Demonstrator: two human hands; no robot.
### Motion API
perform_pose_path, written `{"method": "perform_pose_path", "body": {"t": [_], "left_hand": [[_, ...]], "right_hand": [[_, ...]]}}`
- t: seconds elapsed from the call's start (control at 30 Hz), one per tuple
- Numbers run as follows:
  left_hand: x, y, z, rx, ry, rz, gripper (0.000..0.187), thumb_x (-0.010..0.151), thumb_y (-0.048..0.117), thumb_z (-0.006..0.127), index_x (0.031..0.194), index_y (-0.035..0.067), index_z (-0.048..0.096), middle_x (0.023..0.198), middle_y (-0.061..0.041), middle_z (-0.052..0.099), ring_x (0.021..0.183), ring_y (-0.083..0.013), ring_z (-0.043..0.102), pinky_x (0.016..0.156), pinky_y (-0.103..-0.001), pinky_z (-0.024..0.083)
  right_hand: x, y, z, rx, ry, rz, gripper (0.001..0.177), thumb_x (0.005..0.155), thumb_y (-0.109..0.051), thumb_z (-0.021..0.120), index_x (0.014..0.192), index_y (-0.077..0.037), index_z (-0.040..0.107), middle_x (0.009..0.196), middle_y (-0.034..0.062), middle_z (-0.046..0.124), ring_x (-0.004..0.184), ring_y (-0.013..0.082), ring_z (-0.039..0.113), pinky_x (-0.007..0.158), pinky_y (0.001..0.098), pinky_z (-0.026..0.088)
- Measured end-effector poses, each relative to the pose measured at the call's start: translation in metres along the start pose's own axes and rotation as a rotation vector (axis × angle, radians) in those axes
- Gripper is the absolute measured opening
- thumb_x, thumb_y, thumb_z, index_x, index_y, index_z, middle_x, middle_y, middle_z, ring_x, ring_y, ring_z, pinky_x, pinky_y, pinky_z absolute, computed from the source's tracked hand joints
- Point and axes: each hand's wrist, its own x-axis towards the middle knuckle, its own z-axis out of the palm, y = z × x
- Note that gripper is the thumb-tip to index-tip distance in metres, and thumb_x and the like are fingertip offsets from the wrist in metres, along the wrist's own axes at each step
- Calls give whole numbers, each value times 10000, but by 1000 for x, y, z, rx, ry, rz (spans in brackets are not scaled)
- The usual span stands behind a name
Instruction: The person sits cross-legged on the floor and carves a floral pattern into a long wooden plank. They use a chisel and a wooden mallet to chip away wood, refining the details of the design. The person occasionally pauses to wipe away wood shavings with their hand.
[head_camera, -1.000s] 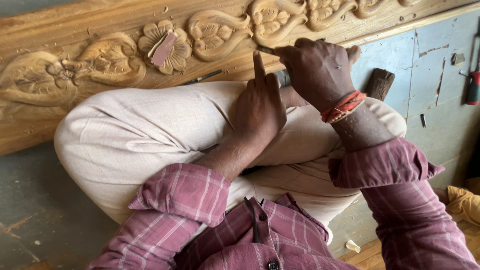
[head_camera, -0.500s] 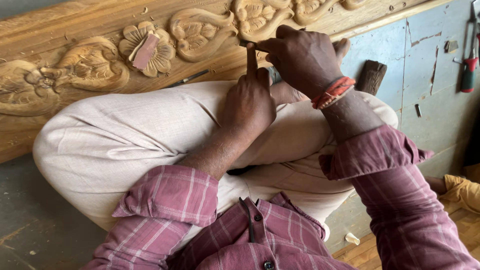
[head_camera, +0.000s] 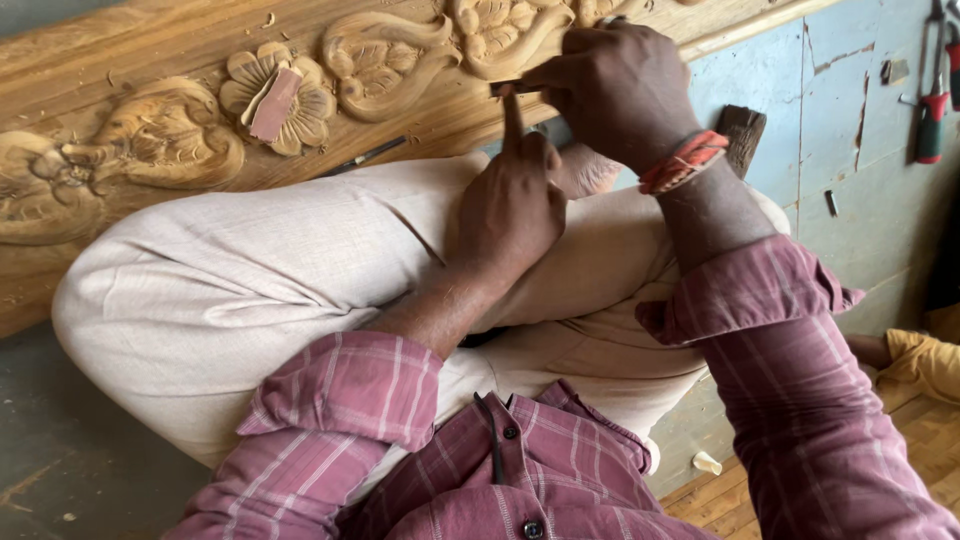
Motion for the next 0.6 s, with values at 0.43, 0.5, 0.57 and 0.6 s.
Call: {"method": "perform_pose_path", "body": {"t": [0.43,0.5,0.57,0.6], "left_hand": [[33,-3,26,-43,0,170,361,772,51,668,1081,49,480,1609,-437,176,865,-399,718,628,-456,586],[24,-3,30,-50,-38,113,374,775,38,652,1103,59,475,1613,-459,114,865,-412,713,617,-448,590],[17,-2,31,-76,-5,121,386,775,68,672,1107,63,476,1582,-481,83,885,-429,702,643,-454,590],[18,-2,30,-85,16,127,392,776,84,682,1109,66,476,1566,-492,68,896,-438,697,657,-457,591]], "right_hand": [[-2,31,-17,2,14,18,108,961,-180,774,1026,-234,841,922,-29,721,844,192,674,703,370,502],[-4,29,-12,-31,32,-76,101,962,-179,769,1024,-222,836,879,-37,712,881,184,679,737,365,506],[2,28,-5,-82,19,-136,60,932,-187,783,967,-203,829,856,-40,710,864,179,680,757,367,521],[6,30,-2,-110,17,-168,41,916,-191,791,938,-193,826,844,-42,709,855,177,680,767,368,529]]}}
